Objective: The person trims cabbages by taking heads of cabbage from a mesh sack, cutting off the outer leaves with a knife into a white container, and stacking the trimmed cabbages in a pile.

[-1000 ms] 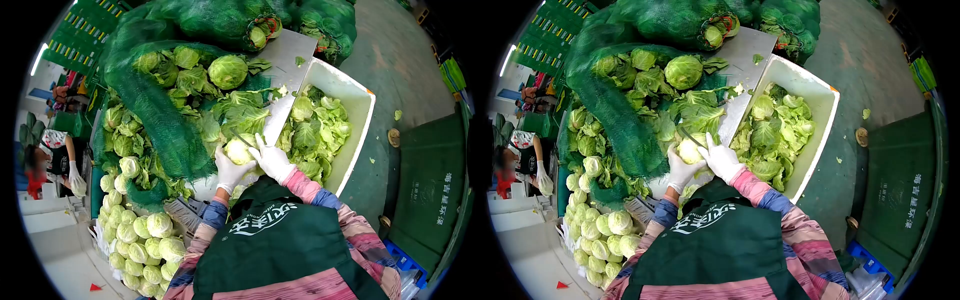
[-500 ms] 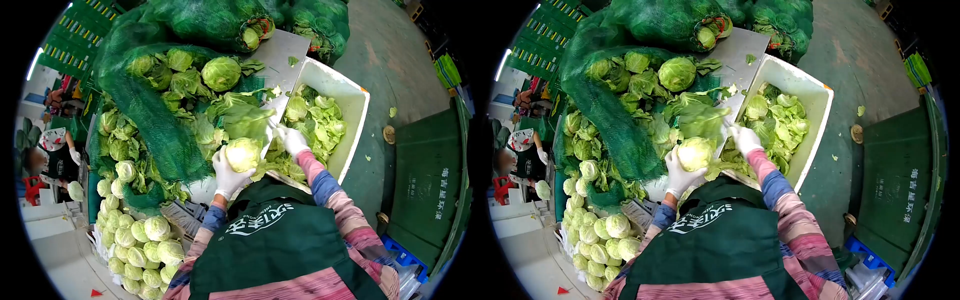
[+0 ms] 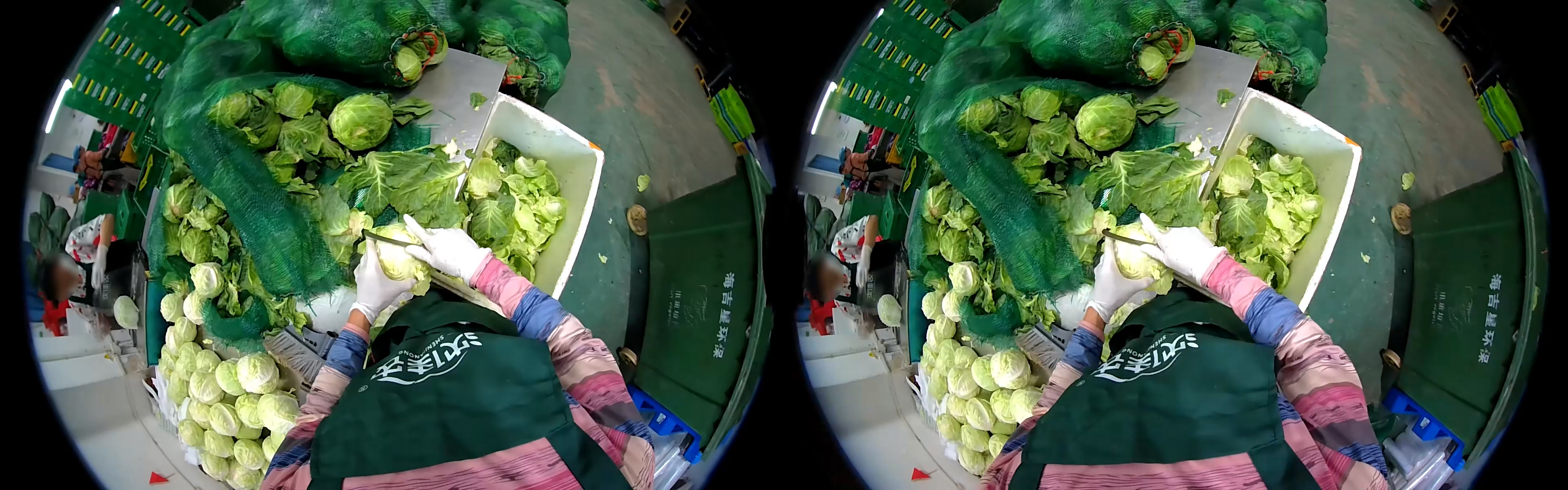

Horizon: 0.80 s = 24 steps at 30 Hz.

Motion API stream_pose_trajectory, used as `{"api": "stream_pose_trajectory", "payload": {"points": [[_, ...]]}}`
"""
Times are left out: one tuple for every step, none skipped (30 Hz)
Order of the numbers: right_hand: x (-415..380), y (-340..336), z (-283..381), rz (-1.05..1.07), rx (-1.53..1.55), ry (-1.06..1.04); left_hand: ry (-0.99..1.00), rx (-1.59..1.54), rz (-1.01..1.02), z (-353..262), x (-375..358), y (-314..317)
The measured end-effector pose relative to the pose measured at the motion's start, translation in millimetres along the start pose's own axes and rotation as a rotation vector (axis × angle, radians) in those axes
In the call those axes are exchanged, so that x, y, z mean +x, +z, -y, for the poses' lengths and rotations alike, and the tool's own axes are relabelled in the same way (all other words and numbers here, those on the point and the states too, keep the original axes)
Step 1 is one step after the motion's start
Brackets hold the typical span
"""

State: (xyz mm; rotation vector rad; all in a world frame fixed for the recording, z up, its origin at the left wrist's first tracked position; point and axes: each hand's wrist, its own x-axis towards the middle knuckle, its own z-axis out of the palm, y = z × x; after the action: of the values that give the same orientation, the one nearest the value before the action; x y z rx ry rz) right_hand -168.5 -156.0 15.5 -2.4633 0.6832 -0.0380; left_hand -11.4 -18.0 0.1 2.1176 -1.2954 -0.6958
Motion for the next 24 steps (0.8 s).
{"api": "stream_pose_trajectory", "payload": {"points": [[-0.1, -5.1, 2.1, -0.001, -0.001, 0.004, 0.002, -0.002, 0.003, 1.9, 0.7, 0.7], [-0.5, -10.8, 6.0, 0.055, -0.018, 0.058, 0.045, 0.053, 0.008, 1.6, 1.1, 0.4], [0.4, -14.2, 7.6, 0.110, -0.036, 0.111, 0.088, 0.108, 0.011, 1.3, 1.9, 0.0], [1.9, -14.4, 6.6, 0.110, -0.035, 0.115, 0.089, 0.107, 0.015, 0.5, 1.8, -1.0], [4.9, -13.8, 3.8, 0.121, 0.050, 0.158, 0.067, 0.081, 0.028, -0.9, 2.2, -2.3], [9.5, -12.0, -1.0, 0.132, 0.135, 0.200, 0.045, 0.057, 0.040, -2.4, 2.2, -4.1], [19.1, 10.5, -29.8, -0.003, 0.241, 0.223, 0.043, 0.055, 0.040, -3.2, -1.8, -5.8], [18.2, -8.1, -39.8, 0.064, 0.196, 0.396, 0.129, 0.094, 0.050, -3.2, -8.6, -7.3], [16.4, 1.0, -65.8, -0.042, 0.177, 0.379, 0.215, 0.137, 0.059, -3.1, -13.1, -10.8], [9.7, -23.0, -61.3, 0.055, 0.172, 0.526, 0.167, 0.092, 0.079, -4.8, -19.4, -14.5], [6.4, -26.7, -63.4, -0.025, -0.023, 0.469, 0.162, 0.100, 0.086, -0.6, -24.6, -17.2], [3.5, -27.5, -61.0, 0.008, 0.015, 0.511, 0.115, -0.028, 0.081, 4.1, -25.3, -17.2], [-1.6, -27.3, -55.9, 0.042, 0.047, 0.552, 0.067, -0.162, 0.072, 7.4, -24.5, -15.8], [-7.3, -19.9, -46.9, -0.047, 0.207, 0.433, -0.002, -0.240, 0.100, 10.6, -24.2, -16.4], [-9.6, -16.5, -28.1, -0.104, 0.255, 0.322, -0.008, -0.245, 0.096, 11.5, -24.0, -15.9], [-13.4, -16.7, -8.9, -0.051, 0.236, 0.301, -0.025, -0.247, 0.090, 12.5, -22.9, -16.6], [-17.5, -2.0, 0.9, -0.134, 0.325, 0.180, -0.039, -0.247, 0.083, 14.2, -21.7, -17.1], [-17.7, 6.4, 10.9, -0.127, 0.336, 0.177, 0.026, -0.208, 0.036, 13.0, -21.7, -16.8], [-17.0, 9.4, 17.7, -0.107, 0.320, 0.174, 0.021, -0.207, 0.037, 10.4, -23.6, -17.3], [-17.3, 2.4, 23.8, -0.061, 0.292, 0.176, 0.074, 0.154, 0.054, -9.8, -23.1, -26.0], [-17.4, -3.8, 26.6, -0.017, 0.260, 0.179, 0.129, 0.514, 0.069, -27.3, -21.6, -34.9], [-17.8, -0.4, 21.3, -0.018, 0.257, 0.180, 0.158, 0.547, 0.095, -37.0, -21.1, -42.0], [-19.2, 7.2, 11.4, -0.016, 0.263, 0.199, 0.158, 0.543, 0.095, -31.5, -18.9, -39.4], [-20.4, 11.4, 5.3, -0.012, 0.268, 0.218, 0.099, 0.390, 0.082, -18.3, -15.8, -33.1]]}}
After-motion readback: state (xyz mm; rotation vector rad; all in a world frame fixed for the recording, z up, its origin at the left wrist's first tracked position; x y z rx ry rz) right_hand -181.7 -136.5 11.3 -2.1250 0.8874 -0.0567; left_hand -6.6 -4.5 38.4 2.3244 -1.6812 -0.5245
